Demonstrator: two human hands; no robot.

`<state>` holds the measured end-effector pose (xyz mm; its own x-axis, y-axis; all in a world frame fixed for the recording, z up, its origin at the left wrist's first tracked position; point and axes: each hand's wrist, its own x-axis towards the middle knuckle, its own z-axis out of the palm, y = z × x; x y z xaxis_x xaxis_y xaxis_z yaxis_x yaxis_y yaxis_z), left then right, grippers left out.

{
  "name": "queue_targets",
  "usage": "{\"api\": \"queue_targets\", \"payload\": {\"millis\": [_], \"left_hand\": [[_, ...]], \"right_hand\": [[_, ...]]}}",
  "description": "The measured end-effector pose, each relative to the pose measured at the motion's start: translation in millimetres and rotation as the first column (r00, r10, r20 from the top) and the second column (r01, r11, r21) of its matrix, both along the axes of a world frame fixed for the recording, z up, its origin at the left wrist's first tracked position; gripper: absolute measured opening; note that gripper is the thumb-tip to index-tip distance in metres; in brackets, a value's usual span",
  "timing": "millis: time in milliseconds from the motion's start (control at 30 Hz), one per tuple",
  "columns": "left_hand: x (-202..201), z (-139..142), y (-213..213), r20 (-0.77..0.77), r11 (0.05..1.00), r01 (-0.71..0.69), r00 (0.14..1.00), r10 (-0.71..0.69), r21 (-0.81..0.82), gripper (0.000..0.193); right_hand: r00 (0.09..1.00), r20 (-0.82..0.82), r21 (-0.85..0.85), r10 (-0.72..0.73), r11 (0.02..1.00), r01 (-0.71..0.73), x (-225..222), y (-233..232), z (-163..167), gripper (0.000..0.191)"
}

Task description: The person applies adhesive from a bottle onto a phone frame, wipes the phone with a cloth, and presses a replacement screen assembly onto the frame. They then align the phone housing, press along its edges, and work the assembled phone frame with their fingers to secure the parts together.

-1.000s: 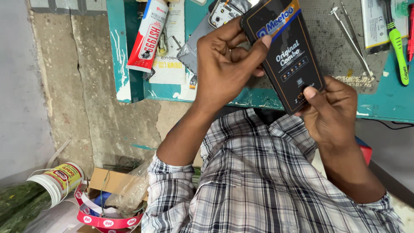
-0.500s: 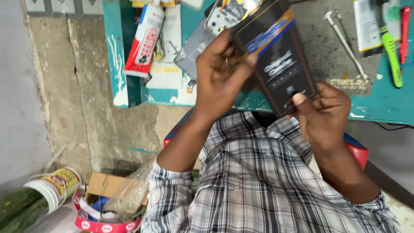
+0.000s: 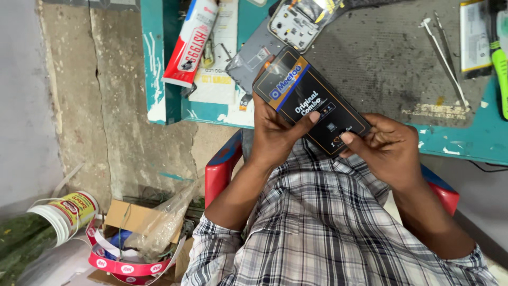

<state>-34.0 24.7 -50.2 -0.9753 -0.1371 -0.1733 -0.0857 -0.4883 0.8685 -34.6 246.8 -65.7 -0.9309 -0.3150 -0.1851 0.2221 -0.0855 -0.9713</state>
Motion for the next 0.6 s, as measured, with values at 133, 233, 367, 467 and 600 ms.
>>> {"api": "queue_targets", "payload": {"millis": [133, 233, 367, 467, 600], "left_hand": [[8.8, 1.7, -14.0, -0.006, 0.999, -0.053, 0.999, 0.053, 0.007, 0.105], [14.5, 1.5, -25.9, -0.007, 0.994, -0.108, 0.994, 0.108, 0.004, 0.107], [29.9, 0.0, -53.2, -0.044, 0.972, -0.193, 0.979, 0.200, 0.134, 0.108], [46.6, 1.9, -82.5, -0.048, 0.950, -0.308, 0.949, 0.310, 0.051, 0.113], [66.7, 14.4, -104.7, -0.050, 0.925, -0.375, 0.924, 0.378, 0.069, 0.112]], "right_hand": [[0.994, 0.048, 0.070, 0.100, 0.992, -0.103, -4.0, -9.6, 3.1, 0.038], [0.975, 0.046, -0.035, 0.218, 0.976, -0.216, -16.0, -19.1, 17.7, 0.039], [0.959, -0.118, 0.058, 0.256, 0.966, -0.251, -53.0, -48.6, 41.1, 0.031], [0.810, -0.505, 0.375, 0.298, 0.921, -0.106, -90.9, -108.6, 36.8, 0.019], [0.505, -0.705, 0.580, 0.498, 0.814, 0.007, -121.2, -205.5, 15.8, 0.031]]}}
